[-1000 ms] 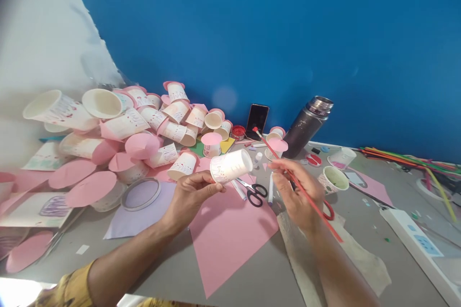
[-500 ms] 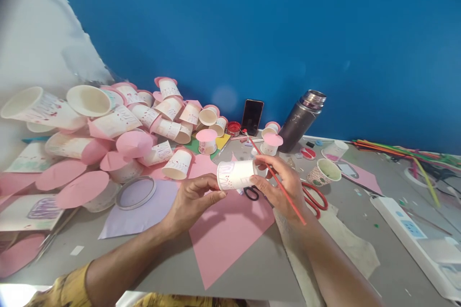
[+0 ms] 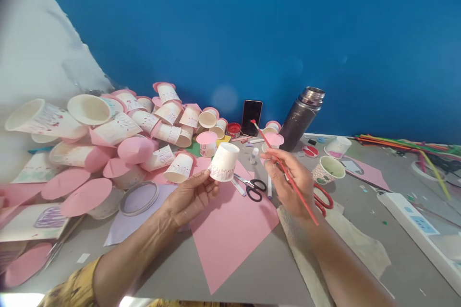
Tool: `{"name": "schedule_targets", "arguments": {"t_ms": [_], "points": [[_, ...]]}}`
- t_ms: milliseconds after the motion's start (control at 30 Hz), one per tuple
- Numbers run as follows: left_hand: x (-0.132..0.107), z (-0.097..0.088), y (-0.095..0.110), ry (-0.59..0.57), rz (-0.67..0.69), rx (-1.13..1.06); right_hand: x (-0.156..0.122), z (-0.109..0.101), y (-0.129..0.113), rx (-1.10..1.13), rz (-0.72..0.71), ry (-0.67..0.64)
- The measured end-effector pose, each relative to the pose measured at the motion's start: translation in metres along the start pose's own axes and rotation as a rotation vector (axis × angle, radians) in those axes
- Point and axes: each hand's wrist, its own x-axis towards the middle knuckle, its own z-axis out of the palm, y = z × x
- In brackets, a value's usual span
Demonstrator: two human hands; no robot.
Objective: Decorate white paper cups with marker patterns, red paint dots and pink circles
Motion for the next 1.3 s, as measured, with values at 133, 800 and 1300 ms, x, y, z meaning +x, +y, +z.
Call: {"name": "schedule_targets", "arguments": {"t_ms": [133,800,1300], "points": [[-0.001,0.006,0.010,0.050,0.057,-0.082,0.000,0.004,0.007,-0.128,-0.187,0.094],[-0.005,0.008,0.018,0.006,0.173,-0.148,0.003,0.014,0.026,-0.553,-0.709,-0.221],[-0.006,0.002,0.019,-0.282,0.189,-0.134,0.013,-0.008,0.024,-0.619,-0.571,0.018]]}}
